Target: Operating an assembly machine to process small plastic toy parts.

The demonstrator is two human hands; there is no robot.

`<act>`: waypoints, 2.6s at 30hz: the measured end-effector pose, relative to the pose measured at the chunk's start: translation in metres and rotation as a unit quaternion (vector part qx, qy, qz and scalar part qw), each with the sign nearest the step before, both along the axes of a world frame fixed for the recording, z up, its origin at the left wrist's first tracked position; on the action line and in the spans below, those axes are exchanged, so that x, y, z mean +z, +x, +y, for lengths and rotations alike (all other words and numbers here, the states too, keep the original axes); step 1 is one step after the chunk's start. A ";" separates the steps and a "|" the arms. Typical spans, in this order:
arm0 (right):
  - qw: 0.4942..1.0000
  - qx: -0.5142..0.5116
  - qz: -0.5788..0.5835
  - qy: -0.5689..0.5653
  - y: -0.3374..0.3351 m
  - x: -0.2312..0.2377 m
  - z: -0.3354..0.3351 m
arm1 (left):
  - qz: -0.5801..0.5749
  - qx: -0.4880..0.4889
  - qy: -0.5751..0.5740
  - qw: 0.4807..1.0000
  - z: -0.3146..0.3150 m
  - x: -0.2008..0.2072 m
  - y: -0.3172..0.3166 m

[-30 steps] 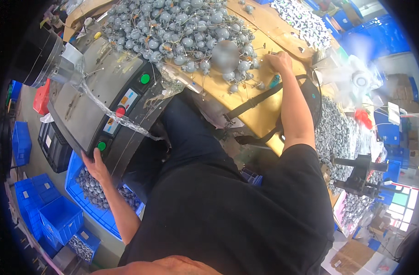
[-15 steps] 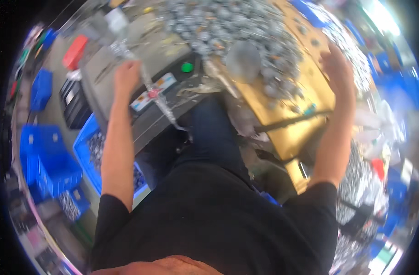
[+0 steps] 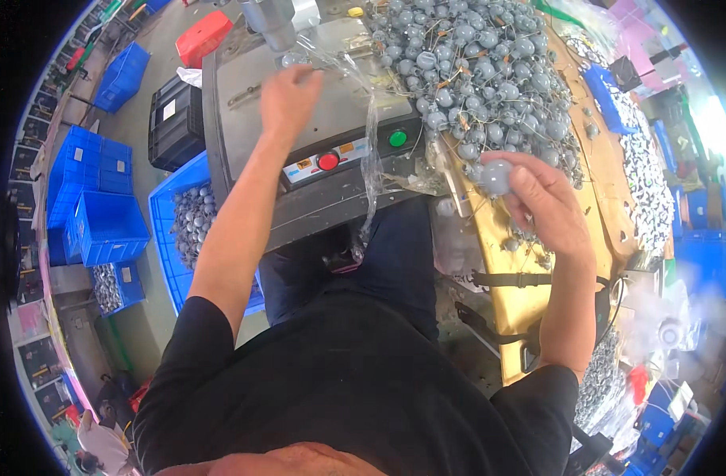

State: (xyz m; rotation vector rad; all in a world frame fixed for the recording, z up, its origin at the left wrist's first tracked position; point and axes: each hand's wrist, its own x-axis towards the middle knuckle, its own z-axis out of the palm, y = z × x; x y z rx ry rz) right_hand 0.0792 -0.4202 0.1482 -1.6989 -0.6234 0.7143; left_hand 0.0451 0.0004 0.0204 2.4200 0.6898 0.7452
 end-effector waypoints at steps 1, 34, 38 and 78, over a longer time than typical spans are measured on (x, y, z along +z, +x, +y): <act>0.999 0.030 -0.030 -0.014 -0.001 0.005 0.006 | -0.024 0.049 0.043 0.998 0.009 -0.002 0.002; 0.895 -0.024 -0.444 -0.042 0.106 -0.130 0.371 | -0.064 0.130 -0.087 0.986 0.031 -0.059 -0.259; 0.882 0.013 -0.457 -0.112 0.103 -0.117 0.376 | -0.053 0.088 -0.106 0.989 0.009 -0.086 -0.227; 0.945 -0.288 0.106 0.116 -0.013 -0.204 0.194 | -0.059 0.087 -0.062 0.993 0.003 -0.105 -0.208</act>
